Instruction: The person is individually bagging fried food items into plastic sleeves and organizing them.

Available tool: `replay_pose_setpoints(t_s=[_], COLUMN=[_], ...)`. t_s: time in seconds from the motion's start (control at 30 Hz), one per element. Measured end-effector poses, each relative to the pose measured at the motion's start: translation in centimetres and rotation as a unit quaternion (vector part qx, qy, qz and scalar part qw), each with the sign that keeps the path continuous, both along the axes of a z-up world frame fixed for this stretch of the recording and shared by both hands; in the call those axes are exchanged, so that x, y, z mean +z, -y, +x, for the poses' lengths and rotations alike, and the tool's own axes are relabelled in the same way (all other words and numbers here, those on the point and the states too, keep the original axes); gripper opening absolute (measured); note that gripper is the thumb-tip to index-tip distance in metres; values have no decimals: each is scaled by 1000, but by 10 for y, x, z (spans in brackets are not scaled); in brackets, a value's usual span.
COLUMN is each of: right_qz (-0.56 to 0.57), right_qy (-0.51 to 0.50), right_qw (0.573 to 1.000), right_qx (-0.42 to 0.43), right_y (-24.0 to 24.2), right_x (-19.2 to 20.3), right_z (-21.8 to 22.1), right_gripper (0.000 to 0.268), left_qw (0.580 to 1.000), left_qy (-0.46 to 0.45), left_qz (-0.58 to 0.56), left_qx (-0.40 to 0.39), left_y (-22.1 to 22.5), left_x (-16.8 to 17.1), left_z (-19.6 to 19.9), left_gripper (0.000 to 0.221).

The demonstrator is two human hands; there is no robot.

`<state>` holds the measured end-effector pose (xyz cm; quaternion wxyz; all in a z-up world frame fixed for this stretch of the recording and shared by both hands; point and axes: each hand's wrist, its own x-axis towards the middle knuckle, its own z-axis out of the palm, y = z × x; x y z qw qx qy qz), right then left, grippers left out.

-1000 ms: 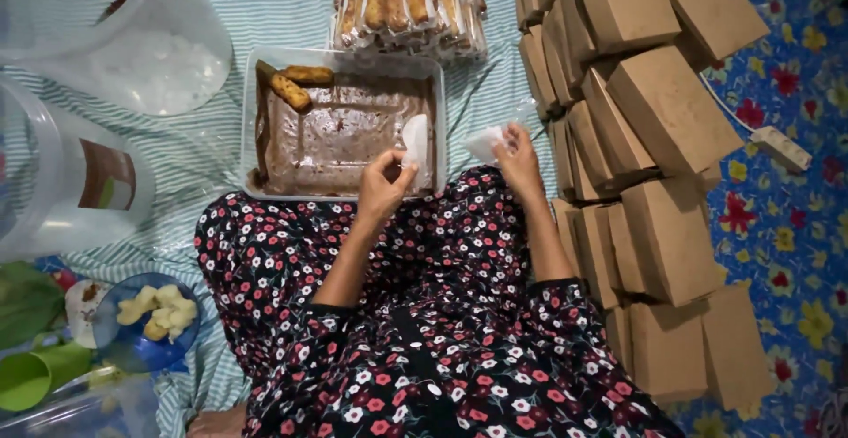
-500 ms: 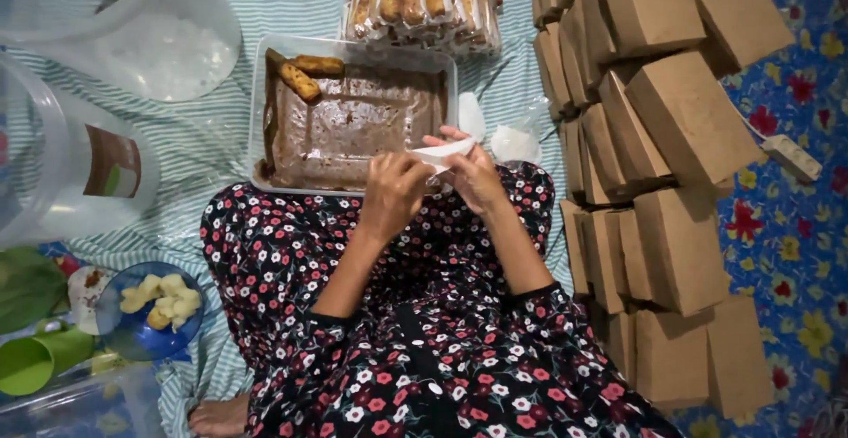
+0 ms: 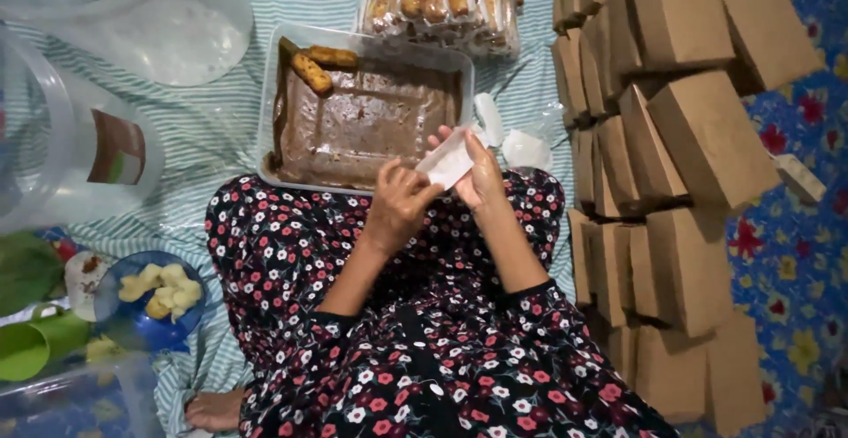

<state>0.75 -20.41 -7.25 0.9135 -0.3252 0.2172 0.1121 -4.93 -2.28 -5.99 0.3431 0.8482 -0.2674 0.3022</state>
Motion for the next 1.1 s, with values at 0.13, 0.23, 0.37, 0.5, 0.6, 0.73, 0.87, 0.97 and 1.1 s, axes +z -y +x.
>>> replay_pose_setpoints(t_s=[0.13,0.23,0.37,0.5,0.6,0.73,0.87,0.97,1.1], right_qz=[-14,-27,-41,-61,-104,-213,-253,-340,-461], right_qy=[-13,-18,-21,-23,-36,-68,-50,10,45], right_qw=[1000,999,998,997,989,961,945,904,853], right_qx=[-4,9,30,48,99,161,202,259,243], right_y=[-4,-3,-12,-29,-53,-79,-110,-106,-103], right_x=[-3,-20,-33,-41,-30,-37,-24,-70,-96], right_z=[0,2,4,15,25,43,59,78,100], right_gripper=[28,28,31,31,36,32,37,45,49], left_qw=[989,962,917,824,735,739,734,808,791], left_qy=[-105,-191,-297,-433,-510,-508,-503,-475,-534], left_qz=[-94,-194,-256,-358,-446,-442,-450,-299,-232], left_qx=[-42,-20,79,71,6,22,78,180,188], left_y=[-15,-29,-50,-50,-47,-52,-65,-85,-103], left_x=[-1,-8,-41,-52,-55,-85,-115,-135,-138], left_z=[-5,0,22,34,39,45,53,65,92], left_gripper=[16,13,21,36,56,37,18,18,31])
